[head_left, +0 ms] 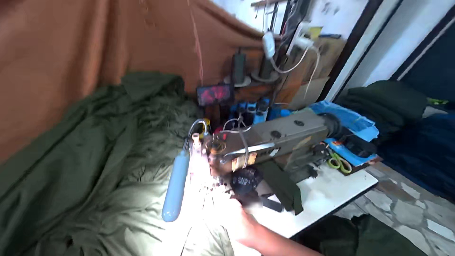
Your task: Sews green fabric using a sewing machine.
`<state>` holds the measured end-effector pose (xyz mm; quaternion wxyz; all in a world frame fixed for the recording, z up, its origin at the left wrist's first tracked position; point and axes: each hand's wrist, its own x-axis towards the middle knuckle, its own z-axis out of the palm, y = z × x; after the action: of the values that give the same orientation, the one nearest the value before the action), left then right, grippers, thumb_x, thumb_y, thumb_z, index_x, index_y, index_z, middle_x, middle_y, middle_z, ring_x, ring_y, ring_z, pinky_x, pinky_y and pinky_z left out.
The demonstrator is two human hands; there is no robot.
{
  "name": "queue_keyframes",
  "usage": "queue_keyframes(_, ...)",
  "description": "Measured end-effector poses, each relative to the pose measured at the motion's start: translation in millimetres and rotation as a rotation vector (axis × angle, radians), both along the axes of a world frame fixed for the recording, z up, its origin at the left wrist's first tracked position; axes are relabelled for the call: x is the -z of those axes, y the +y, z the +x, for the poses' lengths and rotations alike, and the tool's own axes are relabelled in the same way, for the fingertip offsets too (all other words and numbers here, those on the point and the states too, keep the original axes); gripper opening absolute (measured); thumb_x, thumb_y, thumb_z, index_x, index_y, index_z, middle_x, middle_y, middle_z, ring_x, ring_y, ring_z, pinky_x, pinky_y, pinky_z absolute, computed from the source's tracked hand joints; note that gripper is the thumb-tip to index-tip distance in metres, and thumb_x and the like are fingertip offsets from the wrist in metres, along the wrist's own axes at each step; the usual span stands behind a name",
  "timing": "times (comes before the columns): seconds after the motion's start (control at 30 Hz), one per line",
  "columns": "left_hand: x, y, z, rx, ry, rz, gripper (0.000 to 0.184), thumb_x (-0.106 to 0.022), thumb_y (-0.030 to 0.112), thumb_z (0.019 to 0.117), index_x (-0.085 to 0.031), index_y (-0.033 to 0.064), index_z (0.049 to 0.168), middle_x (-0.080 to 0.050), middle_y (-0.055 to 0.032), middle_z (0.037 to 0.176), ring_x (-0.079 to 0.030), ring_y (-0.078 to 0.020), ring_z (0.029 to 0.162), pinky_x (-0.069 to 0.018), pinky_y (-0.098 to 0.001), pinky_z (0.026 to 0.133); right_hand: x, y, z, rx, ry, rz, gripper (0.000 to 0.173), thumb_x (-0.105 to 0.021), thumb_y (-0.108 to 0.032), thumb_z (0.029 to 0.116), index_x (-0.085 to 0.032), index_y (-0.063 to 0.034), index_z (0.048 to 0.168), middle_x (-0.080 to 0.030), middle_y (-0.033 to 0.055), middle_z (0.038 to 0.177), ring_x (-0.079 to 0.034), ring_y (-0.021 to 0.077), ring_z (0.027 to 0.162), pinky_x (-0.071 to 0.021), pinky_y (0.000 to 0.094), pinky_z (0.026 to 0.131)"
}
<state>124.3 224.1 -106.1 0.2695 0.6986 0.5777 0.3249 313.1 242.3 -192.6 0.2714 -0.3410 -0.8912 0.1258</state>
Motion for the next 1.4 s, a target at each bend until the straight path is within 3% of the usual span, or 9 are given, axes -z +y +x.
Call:
queue_keyframes(0.07,-26.0,-6.6,15.3,-0.194,0.268,0.009,0.039,-0.049,0.015,0.1065,-0.057,-0.011,0.134,-0.061,-0.0311,0.133,-0.059,-0.0355,0.127,-0.0426,-0.0416,0.11,-1.7,0.9,-3.0,-0.032,-0.02,-0.125,0.031,-0.061,-0.005,0.0951,-0.069,0.0059,0.122,-0.068,0.0249,0.128,-0.062,0.0379,0.126,-0.0457,0.0509,0.111)
queue_keyframes(0.23,84.8,31.3,-21.7,-0.097,0.537,0.654,0.042,-0.058,0.038,0.0932,-0.073,0.011,0.121,-0.068,-0.0209,0.127,-0.065,-0.0387,0.118,-0.0504,-0.0558,0.1,1.7,8.5,-9.7,-0.095,-0.062,-0.086,0.032,-0.059,-0.008,0.0993,-0.067,0.0052,0.128,-0.064,0.0264,0.134,-0.057,0.0397,0.132,-0.0429,0.0529,0.114)
queue_keyframes(0.43,79.9,-4.6,-50.6,-0.005,0.694,0.174,0.042,-0.046,0.029,0.1023,-0.068,0.0077,0.131,-0.062,-0.0233,0.138,-0.056,-0.0429,0.132,-0.0404,-0.0596,0.11,6.0,10.6,-11.8,-0.222,-0.026,0.012,0.023,-0.064,-0.003,0.0948,-0.074,-0.0006,0.115,-0.07,0.0216,0.122,-0.063,0.0382,0.122,-0.0462,0.0533,0.109)
queue_keyframes(0.63,75.3,7.5,-55.6,-0.025,0.732,0.327,0.037,-0.052,0.021,0.0966,-0.072,0.0061,0.124,-0.067,-0.0217,0.131,-0.061,-0.0413,0.126,-0.0453,-0.0562,0.107,2.5,18.6,-9.2,-0.241,-0.174,0.017,0.023,-0.061,-0.002,0.0963,-0.073,-0.0006,0.116,-0.07,0.0218,0.12,-0.063,0.0401,0.121,-0.0467,0.056,0.108)
queue_keyframes(0.73,30.4,2.5,-36.4,0.0,0.881,-0.012,0.036,-0.05,0.016,0.1013,-0.069,0.0037,0.13,-0.059,-0.0208,0.144,-0.051,-0.0401,0.139,-0.037,-0.0568,0.115,-1.4,16.2,-7.8,-0.209,-0.096,-0.039,0.022,-0.062,-0.006,0.0979,-0.073,0.002,0.116,-0.07,0.0233,0.121,-0.064,0.0403,0.121,-0.0477,0.0546,0.107)
queue_keyframes(0.8,58.8,8.1,-51.7,-0.044,0.809,0.268,0.032,-0.056,0.02,0.0906,-0.076,0.0018,0.108,-0.068,-0.0242,0.126,-0.062,-0.0442,0.122,-0.0482,-0.0627,0.1,-8.7,10.9,-3.6,-0.193,0.016,-0.213,0.028,-0.062,-0.01,0.0988,-0.069,0.0047,0.121,-0.068,0.0248,0.126,-0.061,0.0377,0.124,-0.0457,0.0507,0.11)
queue_keyframes(0.9,55.7,-6.0,-28.2,-0.048,0.556,0.217,0.03,-0.052,0.013,0.0969,-0.074,-0.0034,0.108,-0.067,-0.0255,0.127,-0.06,-0.0445,0.125,-0.0427,-0.0623,0.107,-16.2,9.7,-3.0,-0.183,0.158,-0.43,0.034,-0.059,-0.014,0.1009,-0.064,0.0052,0.129,-0.067,0.023,0.126,-0.062,0.03,0.123,-0.0476,0.0444,0.109)
queue_keyframes(1.07,56.2,-19.7,7.0,0.16,0.238,0.129,0.044,-0.052,0.003,0.0883,-0.069,0.0061,0.128,-0.068,-0.0126,0.13,-0.061,-0.0281,0.125,-0.0472,-0.0522,0.106,-3.8,14.2,0.3,-0.297,-0.114,0.029,0.015,-0.06,0.0,0.0955,-0.075,0.0007,0.095,-0.071,0.0176,0.088,-0.07,0.0351,0.096,-0.053,0.0509,0.095)
queue_keyframes(1.4,62.5,-30.4,14.0,0.141,0.518,-0.07,0.044,-0.053,0.02,0.0948,-0.062,0.0033,0.134,-0.066,-0.0194,0.127,-0.061,-0.0358,0.122,-0.048,-0.0579,0.097,2.0,10.6,1.9,-0.254,-0.149,0.102,0.019,-0.066,-0.004,0.0909,-0.075,-0.0031,0.108,-0.071,0.0182,0.106,-0.067,0.0362,0.11,-0.0523,0.0541,0.097)
